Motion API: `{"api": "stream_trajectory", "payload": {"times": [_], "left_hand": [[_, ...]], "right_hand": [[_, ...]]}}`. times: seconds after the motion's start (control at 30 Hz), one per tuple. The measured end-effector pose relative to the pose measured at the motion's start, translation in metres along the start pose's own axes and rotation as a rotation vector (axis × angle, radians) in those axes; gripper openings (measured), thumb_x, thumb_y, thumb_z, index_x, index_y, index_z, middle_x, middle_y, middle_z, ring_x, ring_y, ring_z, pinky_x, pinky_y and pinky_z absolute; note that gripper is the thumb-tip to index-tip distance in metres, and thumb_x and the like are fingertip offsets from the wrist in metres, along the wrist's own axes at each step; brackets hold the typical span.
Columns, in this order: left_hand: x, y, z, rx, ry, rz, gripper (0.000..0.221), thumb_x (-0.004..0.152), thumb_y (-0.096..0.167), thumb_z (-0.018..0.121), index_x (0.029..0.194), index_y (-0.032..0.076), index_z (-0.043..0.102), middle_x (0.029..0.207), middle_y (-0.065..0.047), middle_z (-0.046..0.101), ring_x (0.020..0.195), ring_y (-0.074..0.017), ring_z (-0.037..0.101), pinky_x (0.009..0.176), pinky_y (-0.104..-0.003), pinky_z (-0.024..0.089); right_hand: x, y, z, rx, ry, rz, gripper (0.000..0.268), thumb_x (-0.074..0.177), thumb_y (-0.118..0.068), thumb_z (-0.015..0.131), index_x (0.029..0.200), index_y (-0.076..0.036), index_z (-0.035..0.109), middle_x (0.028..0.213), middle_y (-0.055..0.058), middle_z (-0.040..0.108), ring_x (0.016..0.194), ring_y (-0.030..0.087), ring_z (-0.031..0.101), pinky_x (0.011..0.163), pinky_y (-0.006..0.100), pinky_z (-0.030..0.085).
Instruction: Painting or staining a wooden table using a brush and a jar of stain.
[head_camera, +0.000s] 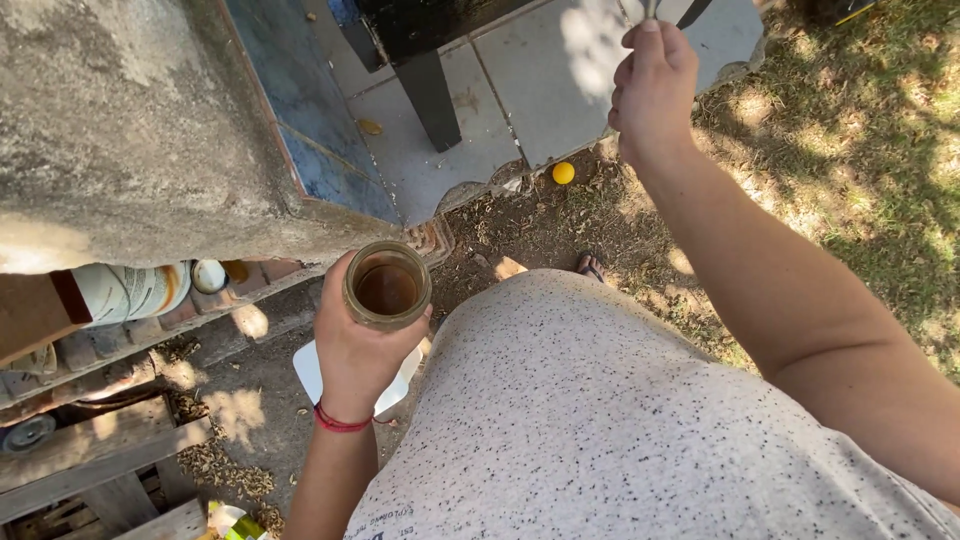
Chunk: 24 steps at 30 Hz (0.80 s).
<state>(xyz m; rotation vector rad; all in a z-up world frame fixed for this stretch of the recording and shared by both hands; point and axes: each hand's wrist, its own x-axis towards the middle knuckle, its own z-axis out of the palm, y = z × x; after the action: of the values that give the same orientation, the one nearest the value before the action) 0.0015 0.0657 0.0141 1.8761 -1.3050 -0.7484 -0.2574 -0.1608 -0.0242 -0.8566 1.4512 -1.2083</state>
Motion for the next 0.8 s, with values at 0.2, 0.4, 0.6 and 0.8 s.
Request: {"api": "stream_trajectory", "payload": {"times": [0.2,0.4,0.6,0.8], "left_hand": [[-0.004,-0.002,-0.004,0.0,0.015,-0.006,0.074,0.06,0.018,0.087,0.126,0.005,0.055,0.118,-0.01,0.065,0.109,-0.0238,0.062,0.098,-0.035,0.053],[-0.004,-0.006,0.002,-0.069,0.084,0.03,0.078,0.058,0.012,0.091,0.127,-0.001,0.056,0.113,-0.025,0.061,0.109,-0.0457,0.063,0.091,-0.059,0.049],[0.002,0.016,0.001,0.038,-0.014,0.049,0.065,0.063,0.016,0.087,0.12,0.007,0.058,0.113,-0.01,0.066,0.105,-0.0239,0.064,0.095,-0.035,0.055],[0.001,0.019,0.003,0.016,-0.014,0.058,0.07,0.064,0.014,0.087,0.125,0.004,0.055,0.117,-0.012,0.064,0.109,-0.0255,0.063,0.099,-0.036,0.055]], "right_hand": [[-0.026,-0.001,0.045,-0.43,-0.158,0.005,0.04,0.094,-0.019,0.023,0.111,-0.011,0.059,0.071,0.006,0.059,0.042,0.012,0.049,0.029,0.029,0.038],[-0.053,0.053,0.085,-0.174,-0.528,-0.23,0.029,0.103,-0.022,0.044,0.094,-0.01,0.068,0.056,-0.002,0.051,0.045,0.007,0.049,0.042,0.023,0.041],[-0.01,0.012,0.037,-0.528,-0.465,-0.133,0.036,0.094,-0.023,0.038,0.103,-0.013,0.072,0.097,0.0,0.072,0.059,0.011,0.053,0.045,0.029,0.039],[0.047,0.008,-0.036,0.062,0.099,0.065,0.011,0.09,-0.023,0.053,0.082,-0.017,0.057,0.054,-0.002,0.038,0.042,0.01,0.03,0.034,0.028,0.02]]}}
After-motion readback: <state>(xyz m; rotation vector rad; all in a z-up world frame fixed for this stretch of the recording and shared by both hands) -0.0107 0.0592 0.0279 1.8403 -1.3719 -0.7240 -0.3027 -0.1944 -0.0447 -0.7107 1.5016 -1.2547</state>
